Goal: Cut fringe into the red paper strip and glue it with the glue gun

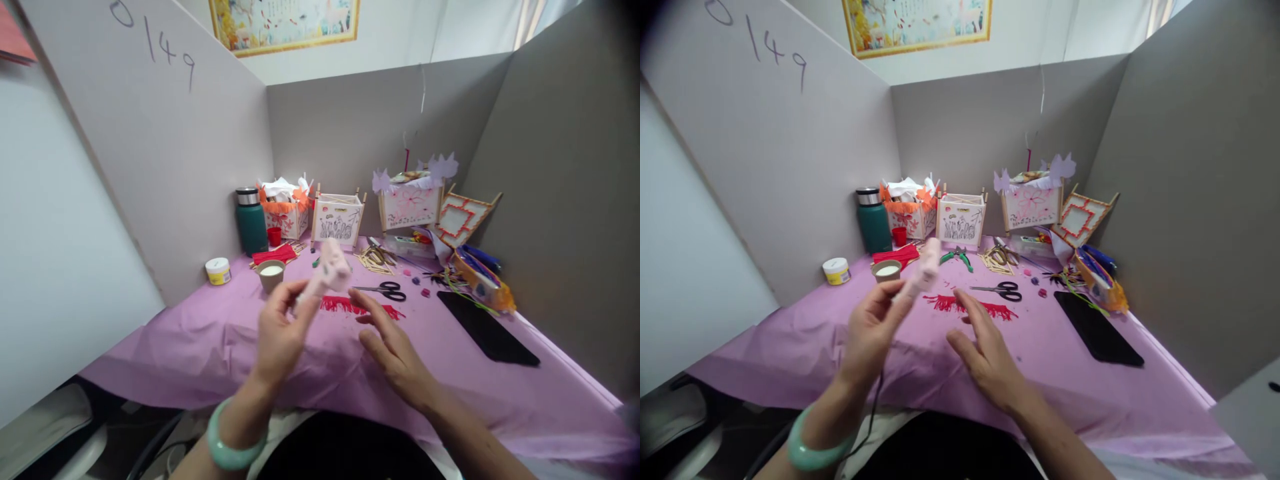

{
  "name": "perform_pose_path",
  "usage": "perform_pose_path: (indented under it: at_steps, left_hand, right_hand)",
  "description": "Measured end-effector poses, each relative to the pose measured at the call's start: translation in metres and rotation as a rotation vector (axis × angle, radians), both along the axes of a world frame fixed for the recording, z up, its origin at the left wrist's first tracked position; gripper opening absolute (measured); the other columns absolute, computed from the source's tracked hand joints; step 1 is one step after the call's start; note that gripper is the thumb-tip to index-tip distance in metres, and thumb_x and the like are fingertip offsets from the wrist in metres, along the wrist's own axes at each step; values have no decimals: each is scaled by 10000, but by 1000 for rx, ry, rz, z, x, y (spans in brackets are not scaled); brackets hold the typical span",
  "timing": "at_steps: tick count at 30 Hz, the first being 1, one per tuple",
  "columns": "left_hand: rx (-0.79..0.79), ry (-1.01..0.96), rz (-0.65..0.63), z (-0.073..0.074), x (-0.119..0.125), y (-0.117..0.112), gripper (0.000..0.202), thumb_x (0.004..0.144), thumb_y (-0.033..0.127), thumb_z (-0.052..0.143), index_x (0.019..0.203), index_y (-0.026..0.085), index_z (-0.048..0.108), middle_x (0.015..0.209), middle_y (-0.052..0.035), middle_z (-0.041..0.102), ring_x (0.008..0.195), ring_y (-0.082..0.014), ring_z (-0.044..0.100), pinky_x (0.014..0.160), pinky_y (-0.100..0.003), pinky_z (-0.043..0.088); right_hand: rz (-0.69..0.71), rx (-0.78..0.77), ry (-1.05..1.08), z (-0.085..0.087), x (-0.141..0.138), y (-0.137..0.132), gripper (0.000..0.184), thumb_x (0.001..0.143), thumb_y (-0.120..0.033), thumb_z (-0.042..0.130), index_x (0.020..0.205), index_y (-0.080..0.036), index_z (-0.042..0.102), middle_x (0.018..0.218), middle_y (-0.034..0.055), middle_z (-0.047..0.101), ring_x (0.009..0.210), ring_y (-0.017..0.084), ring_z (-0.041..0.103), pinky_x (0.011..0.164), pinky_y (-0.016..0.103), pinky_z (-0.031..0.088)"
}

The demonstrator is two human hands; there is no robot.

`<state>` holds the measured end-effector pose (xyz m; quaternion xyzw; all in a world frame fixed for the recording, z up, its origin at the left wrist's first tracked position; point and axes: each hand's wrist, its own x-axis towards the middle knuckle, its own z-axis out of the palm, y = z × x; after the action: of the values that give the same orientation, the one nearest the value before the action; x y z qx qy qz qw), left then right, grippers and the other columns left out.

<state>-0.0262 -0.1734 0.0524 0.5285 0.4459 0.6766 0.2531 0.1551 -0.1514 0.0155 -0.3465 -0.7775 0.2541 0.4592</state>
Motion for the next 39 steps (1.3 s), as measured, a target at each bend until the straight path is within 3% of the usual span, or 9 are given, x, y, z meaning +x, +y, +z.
perform_pose_path:
  at_steps: [3,6,8,10,13,16,20,24,39]
  left_hand:
    - [93,182,-36,-21,52,1,199,805,218,607,997,169,628,977,-67,653,929,-189,600,841,-331,480]
    - [176,319,-141,-37,73,2,260,823,112,520,1062,171,605,1052,-88,640,1004,-193,584,890,-344,472]
    - [212,441,-231,-40,67,7,316,828,147,548,1140,177,589,1142,-95,629,1060,-204,569,931,-355,457]
    - [185,550,-239,-41,49,18,225,880,207,509,1064,187,637,1087,-76,664,1007,-192,593,910,-344,464]
    - [122,749,-27,-42,17,43,236,916,242,448,970,166,665,970,-80,688,950,-204,593,876,-368,457]
    - [75,1079,7,-48,-2,65,285,924,282,428,1092,168,628,1156,-94,642,1074,-240,541,919,-409,418]
    - [53,1335,-34,-56,-5,70,373,913,404,437,1188,191,572,1261,-91,584,1135,-265,499,935,-427,385]
    - [7,1364,-17,-58,-5,64,387,945,415,344,1151,193,584,1189,-84,622,1100,-248,519,921,-411,377]
    - [-22,1266,80,-68,-8,66,345,941,367,371,1078,171,619,1127,-104,636,1076,-235,529,904,-382,394]
  right_hand:
    - [-10,-205,311,-3,-19,-3,490,904,-511,426,1287,-218,510,1313,87,546,1162,227,536,961,359,452]
    - [-138,-384,575,-9,-18,3,491,869,-525,473,1216,-189,558,1165,83,638,1044,228,598,866,331,489]
    - [-143,-469,659,-9,-9,11,471,833,-487,535,1191,-182,563,1066,70,673,953,219,624,781,303,501]
    - [-98,-525,679,-5,2,20,419,787,-433,591,1111,-167,592,915,62,695,833,209,639,680,284,498]
    - [-6,-614,705,5,11,35,360,757,-399,594,1030,-166,581,617,-2,624,590,163,587,534,261,457]
    - [49,-748,598,10,9,49,270,739,-353,593,921,-154,599,497,-39,530,444,109,483,437,223,387]
    - [40,-761,368,8,0,65,221,752,-360,587,685,-151,602,475,-22,522,411,93,467,417,219,365]
    - [8,-767,187,6,-7,74,328,788,-381,569,549,-158,549,454,-5,528,400,90,470,407,217,360]
    - [18,-916,66,4,-21,86,300,845,-374,518,670,-138,577,512,35,639,382,110,553,339,186,387]
